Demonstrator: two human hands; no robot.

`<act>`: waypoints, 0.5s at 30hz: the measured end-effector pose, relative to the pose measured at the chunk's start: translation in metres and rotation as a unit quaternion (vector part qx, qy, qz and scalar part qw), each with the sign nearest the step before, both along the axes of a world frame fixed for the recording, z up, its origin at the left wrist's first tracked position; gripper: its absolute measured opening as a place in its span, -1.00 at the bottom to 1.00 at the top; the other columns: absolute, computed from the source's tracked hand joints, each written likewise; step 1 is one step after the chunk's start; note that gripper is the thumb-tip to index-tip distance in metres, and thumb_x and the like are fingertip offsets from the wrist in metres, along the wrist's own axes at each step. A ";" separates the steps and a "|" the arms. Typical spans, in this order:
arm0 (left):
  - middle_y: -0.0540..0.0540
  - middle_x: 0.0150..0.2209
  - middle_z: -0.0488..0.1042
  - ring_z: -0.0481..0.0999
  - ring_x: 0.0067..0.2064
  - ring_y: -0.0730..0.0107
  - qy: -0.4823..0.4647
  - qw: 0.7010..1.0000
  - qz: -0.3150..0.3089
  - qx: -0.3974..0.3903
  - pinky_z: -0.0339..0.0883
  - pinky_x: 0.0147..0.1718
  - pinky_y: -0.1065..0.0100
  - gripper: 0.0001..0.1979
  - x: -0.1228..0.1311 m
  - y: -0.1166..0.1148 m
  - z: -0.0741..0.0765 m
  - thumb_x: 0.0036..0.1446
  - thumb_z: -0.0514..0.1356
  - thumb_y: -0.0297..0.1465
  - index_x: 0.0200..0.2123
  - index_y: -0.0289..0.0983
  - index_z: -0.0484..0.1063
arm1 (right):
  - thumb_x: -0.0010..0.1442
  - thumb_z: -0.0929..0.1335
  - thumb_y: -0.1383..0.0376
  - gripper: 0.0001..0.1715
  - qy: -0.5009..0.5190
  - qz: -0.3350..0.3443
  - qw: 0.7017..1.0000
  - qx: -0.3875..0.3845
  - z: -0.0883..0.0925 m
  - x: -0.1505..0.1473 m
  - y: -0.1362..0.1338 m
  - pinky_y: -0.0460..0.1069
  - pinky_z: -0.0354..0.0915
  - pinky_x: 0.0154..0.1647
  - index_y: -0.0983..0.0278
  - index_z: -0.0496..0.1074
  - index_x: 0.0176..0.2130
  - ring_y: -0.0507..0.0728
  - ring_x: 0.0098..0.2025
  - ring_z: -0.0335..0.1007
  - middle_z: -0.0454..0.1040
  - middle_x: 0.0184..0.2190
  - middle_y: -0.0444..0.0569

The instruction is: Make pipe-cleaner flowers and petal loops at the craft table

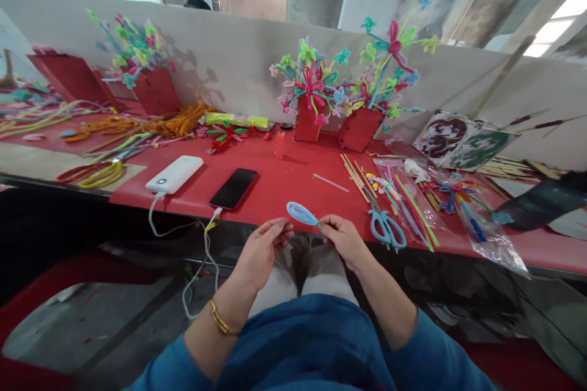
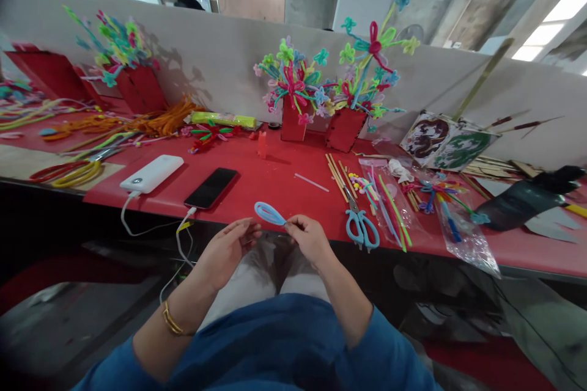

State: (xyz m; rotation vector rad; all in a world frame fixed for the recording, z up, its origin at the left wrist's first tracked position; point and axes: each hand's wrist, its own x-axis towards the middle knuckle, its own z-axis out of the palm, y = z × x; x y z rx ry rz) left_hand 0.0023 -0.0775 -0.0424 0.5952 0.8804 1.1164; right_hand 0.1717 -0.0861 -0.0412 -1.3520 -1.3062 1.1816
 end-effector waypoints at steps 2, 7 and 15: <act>-0.06 -0.41 0.49 0.44 -0.39 0.46 0.006 1.000 0.009 -0.007 0.24 -0.43 0.47 -0.86 -0.001 -0.002 -0.003 -0.12 0.22 -0.39 -0.41 -0.29 0.43 | 0.02 0.23 0.19 -0.78 -0.106 -0.015 0.994 0.023 -0.004 0.000 0.010 -0.14 0.08 -0.60 0.30 0.31 -0.45 -0.05 -0.62 0.12 0.20 -0.65 -0.22; -0.08 -0.43 0.48 0.44 -0.41 0.46 0.015 0.999 0.018 -0.027 0.24 -0.43 0.45 -0.82 -0.005 -0.009 -0.009 -0.16 0.25 -0.38 -0.41 -0.32 0.42 | 0.01 0.23 0.20 -0.77 -0.234 -0.020 0.971 0.046 -0.014 -0.009 0.050 -0.12 0.08 -0.53 0.29 0.36 -0.48 0.00 -0.54 0.18 0.28 -0.62 -0.16; -0.04 -0.51 0.46 0.39 -0.49 0.52 0.016 0.999 -0.005 -0.041 0.21 -0.47 0.48 -0.82 -0.015 -0.020 -0.020 -0.16 0.25 -0.38 -0.42 -0.35 0.43 | 0.00 0.26 0.18 -0.75 -0.367 -0.022 0.930 0.029 -0.021 -0.030 0.081 -0.07 0.09 -0.46 0.26 0.44 -0.50 0.09 -0.42 0.32 0.45 -0.49 -0.01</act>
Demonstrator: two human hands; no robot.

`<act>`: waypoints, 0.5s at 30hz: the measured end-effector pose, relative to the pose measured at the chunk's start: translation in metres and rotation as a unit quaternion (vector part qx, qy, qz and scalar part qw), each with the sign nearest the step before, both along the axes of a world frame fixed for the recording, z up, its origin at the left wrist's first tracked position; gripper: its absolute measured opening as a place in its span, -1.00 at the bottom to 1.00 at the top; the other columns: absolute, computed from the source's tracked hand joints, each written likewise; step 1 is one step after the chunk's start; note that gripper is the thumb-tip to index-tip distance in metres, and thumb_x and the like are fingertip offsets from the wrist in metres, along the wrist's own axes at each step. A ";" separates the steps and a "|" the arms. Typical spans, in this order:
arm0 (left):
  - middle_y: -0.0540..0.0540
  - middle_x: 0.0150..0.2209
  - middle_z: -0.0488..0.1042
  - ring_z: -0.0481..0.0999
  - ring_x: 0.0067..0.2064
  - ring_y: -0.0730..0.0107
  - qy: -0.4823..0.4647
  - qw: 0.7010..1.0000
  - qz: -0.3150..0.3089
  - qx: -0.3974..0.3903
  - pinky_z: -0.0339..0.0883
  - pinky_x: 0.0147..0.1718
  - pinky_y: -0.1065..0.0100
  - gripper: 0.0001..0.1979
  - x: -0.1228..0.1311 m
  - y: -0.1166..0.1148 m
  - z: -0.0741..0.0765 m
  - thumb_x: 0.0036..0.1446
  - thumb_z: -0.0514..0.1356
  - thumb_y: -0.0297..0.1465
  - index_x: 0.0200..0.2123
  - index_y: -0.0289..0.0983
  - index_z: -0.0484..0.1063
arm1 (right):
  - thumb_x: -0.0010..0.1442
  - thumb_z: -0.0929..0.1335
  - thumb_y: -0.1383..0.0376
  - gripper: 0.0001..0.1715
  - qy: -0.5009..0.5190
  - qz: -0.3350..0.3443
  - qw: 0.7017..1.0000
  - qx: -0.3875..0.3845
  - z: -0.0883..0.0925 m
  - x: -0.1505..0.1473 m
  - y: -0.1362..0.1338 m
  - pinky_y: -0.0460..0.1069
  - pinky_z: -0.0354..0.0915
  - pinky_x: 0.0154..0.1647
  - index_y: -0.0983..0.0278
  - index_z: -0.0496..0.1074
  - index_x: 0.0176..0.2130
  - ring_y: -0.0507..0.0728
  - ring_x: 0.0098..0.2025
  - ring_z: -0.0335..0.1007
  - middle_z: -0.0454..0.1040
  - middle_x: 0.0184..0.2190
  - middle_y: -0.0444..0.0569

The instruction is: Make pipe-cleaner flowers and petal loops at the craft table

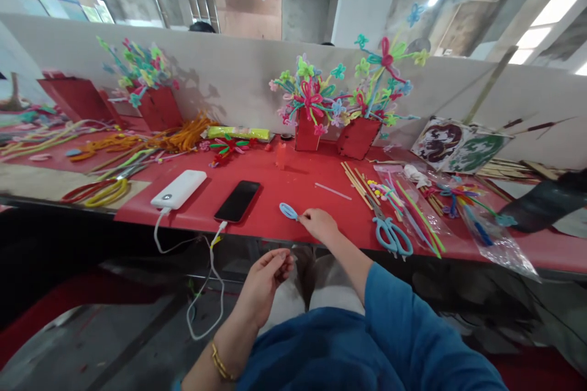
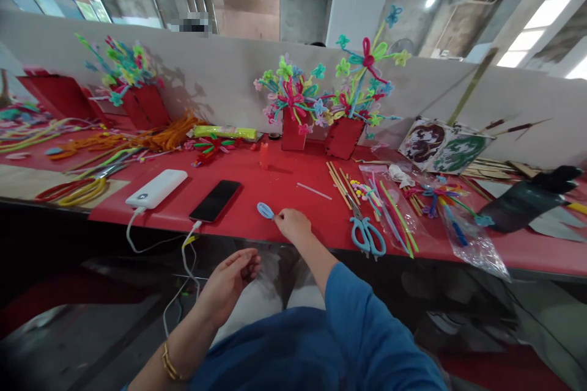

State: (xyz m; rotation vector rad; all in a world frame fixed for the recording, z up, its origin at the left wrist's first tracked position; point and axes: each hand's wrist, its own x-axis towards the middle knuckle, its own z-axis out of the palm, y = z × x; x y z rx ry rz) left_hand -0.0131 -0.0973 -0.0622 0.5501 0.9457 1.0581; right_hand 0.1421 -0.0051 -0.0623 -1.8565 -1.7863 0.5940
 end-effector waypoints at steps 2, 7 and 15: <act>-0.04 -0.52 0.46 0.39 -0.49 0.52 0.000 1.000 -0.002 -0.005 0.21 -0.46 0.48 -0.81 -0.002 -0.002 -0.004 -0.16 0.25 -0.37 -0.43 -0.35 0.43 | 0.01 0.26 0.16 -0.75 -0.016 0.008 1.000 0.004 0.005 0.007 -0.008 -0.08 0.10 -0.44 0.25 0.44 -0.47 0.09 -0.40 0.33 0.46 -0.47 -0.02; -0.03 -0.55 0.44 0.36 -0.52 0.52 0.015 0.999 -0.017 -0.030 0.18 -0.48 0.47 -0.82 0.000 -0.006 -0.014 -0.18 0.27 -0.37 -0.47 -0.36 0.42 | 0.09 0.19 0.17 -0.72 -0.032 0.027 0.998 0.038 0.029 0.037 -0.033 -0.11 0.14 -0.41 0.22 0.41 -0.33 0.05 -0.39 0.33 0.47 -0.42 -0.09; -0.03 -0.53 0.42 0.35 -0.52 0.50 0.027 0.997 -0.068 -0.008 0.17 -0.47 0.45 -0.86 0.013 -0.016 -0.021 -0.12 0.21 -0.36 -0.47 -0.32 0.42 | 0.00 0.28 0.21 -0.81 -0.049 0.024 0.997 0.046 0.016 0.003 -0.018 -0.04 0.14 -0.27 0.22 0.41 -0.35 0.12 -0.23 0.31 0.41 -0.30 -0.03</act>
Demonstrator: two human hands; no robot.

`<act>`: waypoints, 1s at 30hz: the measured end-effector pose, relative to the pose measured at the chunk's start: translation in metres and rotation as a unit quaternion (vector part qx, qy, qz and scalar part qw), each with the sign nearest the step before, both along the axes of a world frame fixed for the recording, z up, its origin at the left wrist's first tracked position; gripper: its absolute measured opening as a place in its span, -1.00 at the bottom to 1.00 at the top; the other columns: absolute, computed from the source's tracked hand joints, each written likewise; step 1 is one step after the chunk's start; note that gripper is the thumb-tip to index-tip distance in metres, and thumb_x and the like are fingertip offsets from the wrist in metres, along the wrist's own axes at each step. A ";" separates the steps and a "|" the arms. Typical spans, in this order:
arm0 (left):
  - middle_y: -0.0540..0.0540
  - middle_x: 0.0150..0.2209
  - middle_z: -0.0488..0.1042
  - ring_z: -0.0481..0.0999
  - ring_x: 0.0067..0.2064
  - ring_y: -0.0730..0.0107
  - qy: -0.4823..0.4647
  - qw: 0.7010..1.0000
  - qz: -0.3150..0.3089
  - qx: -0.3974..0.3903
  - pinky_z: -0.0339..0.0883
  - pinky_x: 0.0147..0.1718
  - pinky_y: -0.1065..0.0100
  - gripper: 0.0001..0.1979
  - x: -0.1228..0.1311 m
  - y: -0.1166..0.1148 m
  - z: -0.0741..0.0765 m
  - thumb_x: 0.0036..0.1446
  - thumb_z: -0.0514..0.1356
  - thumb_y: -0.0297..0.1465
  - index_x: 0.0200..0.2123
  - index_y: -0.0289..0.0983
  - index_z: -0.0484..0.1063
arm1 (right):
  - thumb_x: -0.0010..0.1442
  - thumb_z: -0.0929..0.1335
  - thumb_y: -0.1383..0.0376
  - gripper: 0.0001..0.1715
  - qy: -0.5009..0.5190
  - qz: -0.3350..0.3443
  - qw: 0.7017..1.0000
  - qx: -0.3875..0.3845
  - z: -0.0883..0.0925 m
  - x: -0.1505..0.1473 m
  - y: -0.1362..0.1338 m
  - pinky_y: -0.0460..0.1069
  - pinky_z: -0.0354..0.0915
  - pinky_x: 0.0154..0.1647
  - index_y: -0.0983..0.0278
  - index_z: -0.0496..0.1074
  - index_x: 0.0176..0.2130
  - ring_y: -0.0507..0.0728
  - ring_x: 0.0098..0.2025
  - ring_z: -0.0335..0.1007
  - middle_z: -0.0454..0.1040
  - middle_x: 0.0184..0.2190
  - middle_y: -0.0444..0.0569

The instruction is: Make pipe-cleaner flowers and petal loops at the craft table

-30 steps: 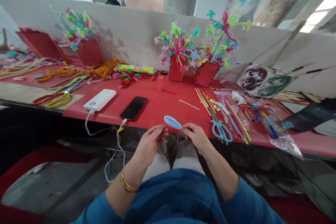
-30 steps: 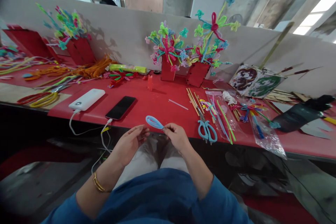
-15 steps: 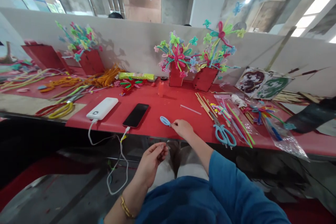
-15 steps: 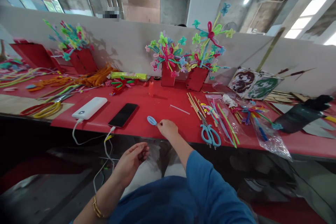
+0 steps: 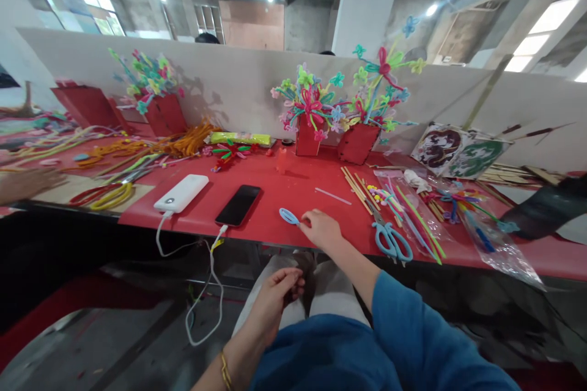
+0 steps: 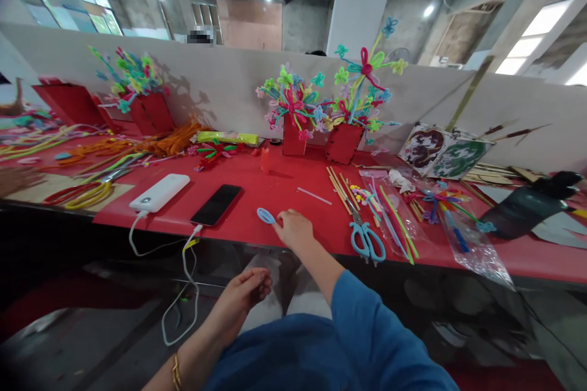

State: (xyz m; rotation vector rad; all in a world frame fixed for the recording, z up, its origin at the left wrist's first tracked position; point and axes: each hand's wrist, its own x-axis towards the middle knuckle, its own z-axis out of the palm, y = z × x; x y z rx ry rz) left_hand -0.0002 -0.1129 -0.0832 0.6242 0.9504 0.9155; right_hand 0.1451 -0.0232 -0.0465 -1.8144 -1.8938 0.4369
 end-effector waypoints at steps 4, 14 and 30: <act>-0.03 -0.53 0.42 0.36 -0.51 0.47 0.014 1.000 0.000 0.006 0.18 -0.46 0.43 -0.88 -0.004 -0.001 0.000 -0.13 0.21 -0.36 -0.47 -0.31 0.43 | -0.03 0.29 0.30 -0.89 0.056 -0.015 0.998 -0.011 -0.016 -0.018 0.017 0.00 0.11 -0.20 0.28 0.40 -0.45 0.15 -0.18 0.27 0.39 -0.31 0.04; -0.04 -0.52 0.45 0.39 -0.46 0.47 0.058 0.985 0.118 0.112 0.25 -0.40 0.45 -0.83 -0.010 0.022 0.040 -0.20 0.26 -0.37 -0.48 -0.34 0.45 | 0.03 0.21 0.10 -0.67 0.353 0.072 0.924 -0.125 0.013 -0.007 -0.032 -0.15 0.08 -0.61 0.32 0.30 -0.48 -0.06 -0.63 0.16 0.26 -0.64 -0.18; 0.03 -0.58 0.38 0.30 -0.53 0.59 -0.052 0.985 0.095 0.134 0.20 -0.47 0.50 -0.94 0.001 0.017 0.071 -0.17 0.26 -0.46 -0.54 -0.33 0.44 | 0.06 0.28 0.26 -0.86 0.373 0.042 0.922 0.096 0.035 -0.014 -0.087 -0.08 0.22 -0.41 0.24 0.41 -0.36 0.03 -0.42 0.29 0.38 -0.45 -0.07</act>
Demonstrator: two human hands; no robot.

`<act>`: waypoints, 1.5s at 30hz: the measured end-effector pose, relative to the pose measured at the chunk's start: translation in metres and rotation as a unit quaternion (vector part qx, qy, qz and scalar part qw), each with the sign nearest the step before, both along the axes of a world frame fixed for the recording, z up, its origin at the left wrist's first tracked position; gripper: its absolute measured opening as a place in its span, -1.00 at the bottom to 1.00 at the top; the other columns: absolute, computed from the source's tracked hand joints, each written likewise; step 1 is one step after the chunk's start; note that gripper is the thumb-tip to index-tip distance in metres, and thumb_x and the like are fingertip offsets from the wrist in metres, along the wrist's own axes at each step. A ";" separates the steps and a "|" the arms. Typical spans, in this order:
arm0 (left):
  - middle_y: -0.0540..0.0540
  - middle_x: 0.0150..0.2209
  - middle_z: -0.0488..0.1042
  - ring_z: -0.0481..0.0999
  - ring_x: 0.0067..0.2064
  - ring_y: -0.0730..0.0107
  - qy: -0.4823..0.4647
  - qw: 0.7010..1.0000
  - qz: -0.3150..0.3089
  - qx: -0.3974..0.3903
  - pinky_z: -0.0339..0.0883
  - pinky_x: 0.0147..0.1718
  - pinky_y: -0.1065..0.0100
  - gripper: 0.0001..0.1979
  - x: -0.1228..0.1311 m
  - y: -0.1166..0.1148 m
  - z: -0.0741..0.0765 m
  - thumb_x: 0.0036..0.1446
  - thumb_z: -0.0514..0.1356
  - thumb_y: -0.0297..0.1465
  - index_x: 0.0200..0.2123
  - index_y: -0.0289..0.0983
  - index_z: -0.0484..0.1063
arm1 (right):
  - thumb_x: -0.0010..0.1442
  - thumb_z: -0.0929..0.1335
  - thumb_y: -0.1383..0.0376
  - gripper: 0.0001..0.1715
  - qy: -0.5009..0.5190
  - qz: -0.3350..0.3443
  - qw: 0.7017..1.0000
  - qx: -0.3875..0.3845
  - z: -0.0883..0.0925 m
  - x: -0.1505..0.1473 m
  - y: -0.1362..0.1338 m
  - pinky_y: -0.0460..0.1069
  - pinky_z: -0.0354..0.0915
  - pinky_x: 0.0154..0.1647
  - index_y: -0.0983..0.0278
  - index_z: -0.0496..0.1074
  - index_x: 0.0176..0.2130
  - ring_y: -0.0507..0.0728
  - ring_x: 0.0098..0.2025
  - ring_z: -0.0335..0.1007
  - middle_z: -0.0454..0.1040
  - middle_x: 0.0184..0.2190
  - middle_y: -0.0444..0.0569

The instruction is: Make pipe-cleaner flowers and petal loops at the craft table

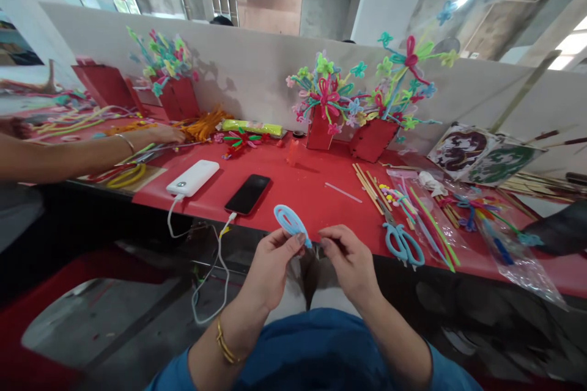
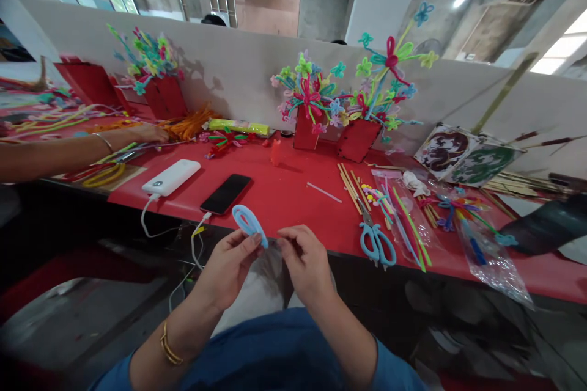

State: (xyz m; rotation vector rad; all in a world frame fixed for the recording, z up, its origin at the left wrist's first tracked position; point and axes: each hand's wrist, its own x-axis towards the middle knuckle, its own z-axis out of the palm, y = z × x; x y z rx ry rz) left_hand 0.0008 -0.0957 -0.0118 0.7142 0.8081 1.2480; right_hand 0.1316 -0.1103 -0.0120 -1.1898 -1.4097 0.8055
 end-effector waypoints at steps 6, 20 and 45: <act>0.01 -0.52 0.44 0.35 -0.45 0.56 -0.061 0.998 0.009 0.009 0.22 -0.39 0.48 -0.96 0.011 -0.007 0.008 -0.13 0.24 -0.46 -0.50 -0.31 0.44 | 0.05 0.28 0.39 -0.87 -0.225 -0.069 0.945 0.226 0.003 -0.004 -0.007 -0.07 0.29 -0.35 0.25 0.40 -0.34 0.04 -0.37 0.33 0.39 -0.39 -0.02; -0.01 -0.45 0.47 0.41 -0.36 0.45 -0.060 0.994 0.059 0.067 0.25 -0.29 0.40 -0.94 0.020 -0.016 0.008 -0.09 0.20 -0.46 -0.44 -0.28 0.44 | 0.10 0.23 0.39 -0.86 -0.244 -0.062 0.939 0.236 0.008 -0.006 -0.005 -0.09 0.23 -0.41 0.31 0.37 -0.42 0.03 -0.44 0.28 0.37 -0.49 -0.03; 0.03 -0.59 0.40 0.34 -0.53 0.53 -0.047 0.998 0.011 0.048 0.22 -0.50 0.48 -0.92 -0.001 0.003 0.016 -0.08 0.21 -0.42 -0.55 -0.30 0.42 | -0.07 0.34 0.25 -0.82 0.187 0.109 0.954 -0.207 0.010 0.000 0.001 -0.16 0.10 -0.59 0.35 0.33 -0.55 -0.08 -0.63 0.16 0.26 -0.69 -0.20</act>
